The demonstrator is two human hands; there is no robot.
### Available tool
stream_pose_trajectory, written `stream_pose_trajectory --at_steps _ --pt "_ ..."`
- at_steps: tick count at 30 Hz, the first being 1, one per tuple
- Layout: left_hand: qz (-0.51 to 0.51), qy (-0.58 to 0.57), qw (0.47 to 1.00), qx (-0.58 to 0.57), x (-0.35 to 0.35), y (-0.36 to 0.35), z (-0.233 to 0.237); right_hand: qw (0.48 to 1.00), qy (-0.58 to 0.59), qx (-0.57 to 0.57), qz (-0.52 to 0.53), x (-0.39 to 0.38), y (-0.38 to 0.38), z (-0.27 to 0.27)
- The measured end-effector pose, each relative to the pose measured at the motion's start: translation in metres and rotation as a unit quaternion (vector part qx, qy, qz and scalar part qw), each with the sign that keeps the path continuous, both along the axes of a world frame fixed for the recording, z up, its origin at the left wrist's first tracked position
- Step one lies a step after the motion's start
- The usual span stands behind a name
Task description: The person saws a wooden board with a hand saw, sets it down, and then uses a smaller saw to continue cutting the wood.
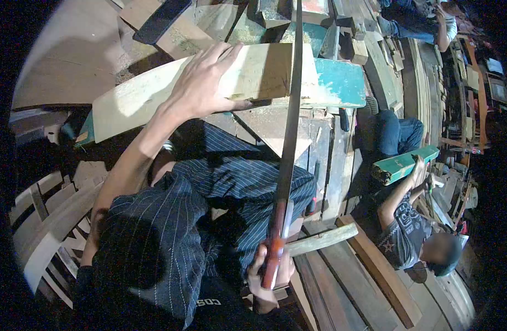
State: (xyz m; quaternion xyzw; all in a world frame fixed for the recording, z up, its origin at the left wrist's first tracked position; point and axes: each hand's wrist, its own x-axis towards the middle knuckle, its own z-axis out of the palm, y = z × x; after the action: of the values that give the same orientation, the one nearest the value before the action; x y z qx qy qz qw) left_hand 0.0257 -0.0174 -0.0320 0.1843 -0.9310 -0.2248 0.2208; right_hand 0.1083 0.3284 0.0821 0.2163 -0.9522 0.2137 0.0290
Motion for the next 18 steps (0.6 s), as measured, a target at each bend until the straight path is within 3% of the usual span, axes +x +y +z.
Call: stream_pose_trajectory --at_steps 2,8,10,13,14,16,17,18 --pt "-0.003 -0.015 1.000 0.013 -0.001 -0.001 0.002 0.993 0.055 -0.100 0.006 -0.023 -0.029 -0.018" --pt "-0.020 -0.038 0.998 0.053 0.000 -0.002 0.009 0.978 0.050 -0.194 0.051 -0.055 -0.029 -0.038" --pt "-0.016 -0.035 0.998 0.039 -0.001 -0.002 0.008 0.982 0.082 -0.148 0.090 -0.049 -0.007 -0.042" --pt "0.018 0.012 0.999 -0.032 -0.001 0.002 0.003 0.977 0.064 -0.200 0.036 -0.027 0.006 -0.049" --pt "-0.015 -0.016 0.999 0.035 0.000 -0.001 0.009 0.985 0.093 -0.129 0.061 -0.021 0.010 -0.041" --pt "0.003 0.003 1.000 -0.014 -0.001 -0.001 0.001 0.979 0.004 -0.199 0.039 -0.012 0.009 -0.041" --pt "-0.002 0.003 1.000 -0.009 0.000 -0.002 -0.001 0.970 0.047 -0.230 0.057 -0.009 0.019 -0.060" --pt "-0.008 0.001 1.000 -0.005 0.001 -0.003 0.001 0.979 0.031 -0.182 0.089 -0.013 0.016 -0.052"
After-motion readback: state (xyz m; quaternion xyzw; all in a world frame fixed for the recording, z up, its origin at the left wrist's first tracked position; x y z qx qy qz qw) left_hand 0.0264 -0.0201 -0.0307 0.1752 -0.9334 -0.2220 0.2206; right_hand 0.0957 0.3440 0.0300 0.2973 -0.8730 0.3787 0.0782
